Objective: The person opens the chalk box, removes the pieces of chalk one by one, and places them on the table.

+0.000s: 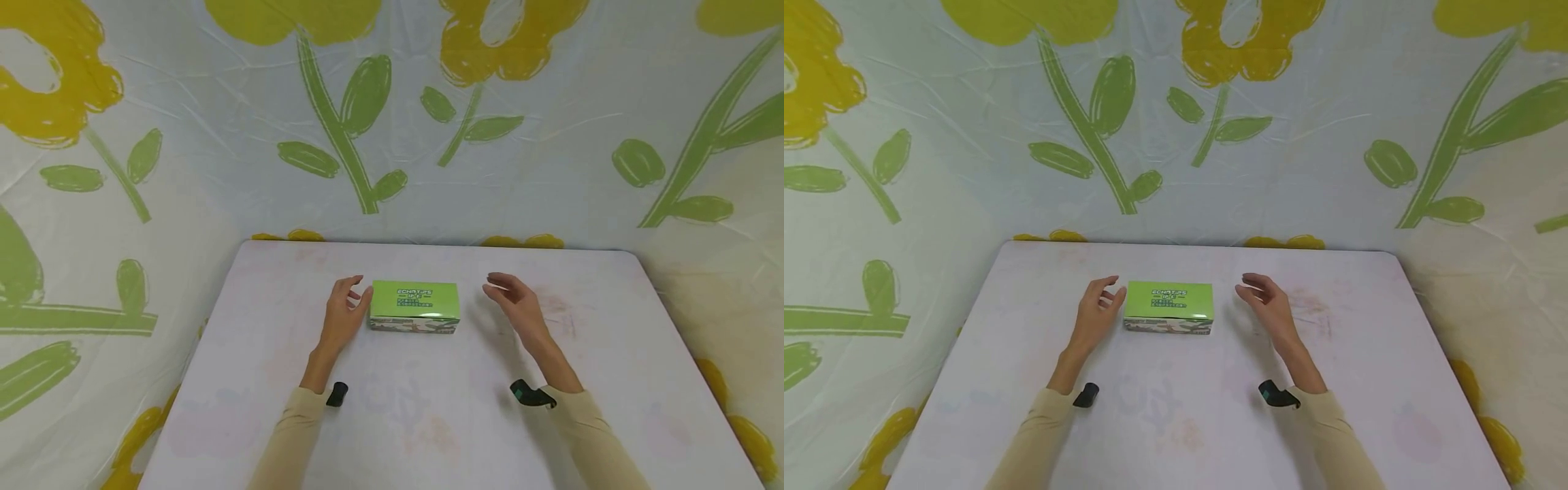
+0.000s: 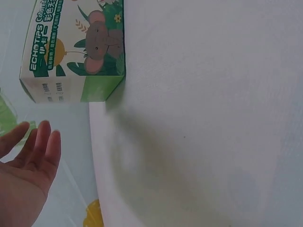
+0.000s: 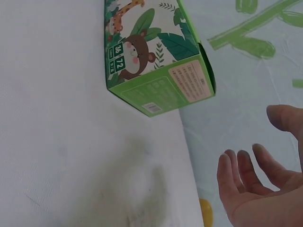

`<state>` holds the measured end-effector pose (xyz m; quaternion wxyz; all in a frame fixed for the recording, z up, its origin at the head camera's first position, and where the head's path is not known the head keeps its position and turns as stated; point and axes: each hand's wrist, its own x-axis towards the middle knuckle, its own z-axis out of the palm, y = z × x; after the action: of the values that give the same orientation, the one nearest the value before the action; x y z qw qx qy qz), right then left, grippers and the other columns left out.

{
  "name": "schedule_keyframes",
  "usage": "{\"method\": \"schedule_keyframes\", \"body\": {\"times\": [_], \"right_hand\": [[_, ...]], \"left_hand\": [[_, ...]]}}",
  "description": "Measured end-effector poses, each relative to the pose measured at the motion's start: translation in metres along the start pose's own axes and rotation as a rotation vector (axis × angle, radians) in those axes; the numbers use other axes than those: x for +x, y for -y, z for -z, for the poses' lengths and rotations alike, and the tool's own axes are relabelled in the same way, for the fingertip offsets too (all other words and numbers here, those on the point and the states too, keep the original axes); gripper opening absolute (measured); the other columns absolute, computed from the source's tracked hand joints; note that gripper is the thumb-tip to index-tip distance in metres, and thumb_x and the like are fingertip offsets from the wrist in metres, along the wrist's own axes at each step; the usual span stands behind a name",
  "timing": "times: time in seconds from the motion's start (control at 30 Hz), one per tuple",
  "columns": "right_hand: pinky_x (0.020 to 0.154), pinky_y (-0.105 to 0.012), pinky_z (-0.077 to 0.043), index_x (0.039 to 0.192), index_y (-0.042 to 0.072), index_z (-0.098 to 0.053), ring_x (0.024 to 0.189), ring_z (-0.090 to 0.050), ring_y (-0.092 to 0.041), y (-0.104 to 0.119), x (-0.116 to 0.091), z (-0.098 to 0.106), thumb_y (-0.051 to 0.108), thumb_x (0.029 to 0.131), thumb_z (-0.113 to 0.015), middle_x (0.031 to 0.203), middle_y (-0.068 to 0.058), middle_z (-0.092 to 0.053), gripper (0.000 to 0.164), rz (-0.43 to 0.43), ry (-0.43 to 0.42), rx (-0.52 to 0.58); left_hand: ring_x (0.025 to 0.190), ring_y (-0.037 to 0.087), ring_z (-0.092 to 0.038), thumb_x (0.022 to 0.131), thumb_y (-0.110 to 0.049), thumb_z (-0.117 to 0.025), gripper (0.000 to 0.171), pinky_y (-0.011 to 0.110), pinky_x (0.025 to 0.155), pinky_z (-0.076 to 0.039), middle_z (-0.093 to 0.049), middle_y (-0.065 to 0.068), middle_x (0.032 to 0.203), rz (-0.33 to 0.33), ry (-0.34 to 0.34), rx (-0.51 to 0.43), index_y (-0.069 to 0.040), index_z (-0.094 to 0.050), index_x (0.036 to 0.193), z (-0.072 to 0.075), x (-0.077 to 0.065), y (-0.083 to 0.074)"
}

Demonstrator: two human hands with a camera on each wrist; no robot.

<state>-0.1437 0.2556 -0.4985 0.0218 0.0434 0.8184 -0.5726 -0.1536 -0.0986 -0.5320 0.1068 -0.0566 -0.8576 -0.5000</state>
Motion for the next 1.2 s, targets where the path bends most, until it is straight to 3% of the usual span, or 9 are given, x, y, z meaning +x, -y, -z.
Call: {"method": "schedule_keyframes", "body": {"times": [0.13,0.3,0.63,0.77,0.93,1.2], "right_hand": [[0.114,-0.046,-0.040,0.151,0.010,-0.048,0.134,-0.051,-0.026,-0.001,0.000,-0.007,0.046,0.098,-0.068,0.151,-0.009,-0.051,0.067,-0.010,0.052,-0.013],[0.116,-0.053,-0.039,0.152,0.008,-0.046,0.136,-0.051,-0.032,-0.004,0.000,-0.017,0.042,0.098,-0.070,0.153,-0.012,-0.048,0.068,0.002,0.102,-0.005],[0.111,-0.055,-0.044,0.155,0.014,-0.042,0.137,-0.051,-0.037,-0.003,0.004,-0.033,0.035,0.092,-0.079,0.156,-0.016,-0.044,0.076,0.004,0.207,0.003],[0.110,-0.057,-0.044,0.157,0.019,-0.040,0.138,-0.048,-0.040,-0.002,0.003,-0.035,0.036,0.091,-0.080,0.155,-0.016,-0.045,0.078,0.016,0.245,-0.032],[0.110,-0.056,-0.044,0.158,0.019,-0.038,0.139,-0.047,-0.041,-0.004,0.002,-0.036,0.034,0.092,-0.079,0.156,-0.016,-0.043,0.079,0.051,0.269,-0.079],[0.111,-0.058,-0.043,0.158,0.014,-0.037,0.139,-0.046,-0.043,-0.005,-0.001,-0.029,0.030,0.092,-0.079,0.159,-0.018,-0.039,0.080,0.078,0.298,-0.088]], "left_hand": [[0.100,0.022,-0.058,0.100,-0.037,-0.068,0.055,0.036,0.082,-0.053,-0.056,0.014,0.135,0.029,0.055,-0.032,-0.004,-0.057,0.142,-0.006,-0.002,0.002],[0.100,0.022,-0.057,0.098,-0.040,-0.070,0.062,0.035,0.080,-0.052,-0.055,0.014,0.138,0.042,0.097,-0.054,-0.004,-0.054,0.145,-0.011,-0.004,0.004],[0.094,0.019,-0.056,0.093,-0.041,-0.076,0.070,0.028,0.073,-0.051,-0.051,0.013,0.143,0.059,0.170,-0.077,-0.013,-0.049,0.151,-0.012,-0.008,0.012],[0.093,0.019,-0.055,0.089,-0.042,-0.080,0.078,0.028,0.073,-0.050,-0.056,0.008,0.131,0.076,0.213,-0.094,-0.017,-0.045,0.154,-0.012,-0.009,0.015],[0.097,0.021,-0.055,0.082,-0.043,-0.087,0.091,0.032,0.078,-0.050,-0.056,0.008,0.125,0.099,0.296,-0.137,-0.023,-0.039,0.157,-0.011,-0.010,0.016],[0.105,0.022,-0.053,0.079,-0.036,-0.091,0.101,0.040,0.089,-0.052,-0.050,0.009,0.138,0.064,0.360,-0.187,-0.021,-0.032,0.159,-0.012,-0.011,0.018]]}}
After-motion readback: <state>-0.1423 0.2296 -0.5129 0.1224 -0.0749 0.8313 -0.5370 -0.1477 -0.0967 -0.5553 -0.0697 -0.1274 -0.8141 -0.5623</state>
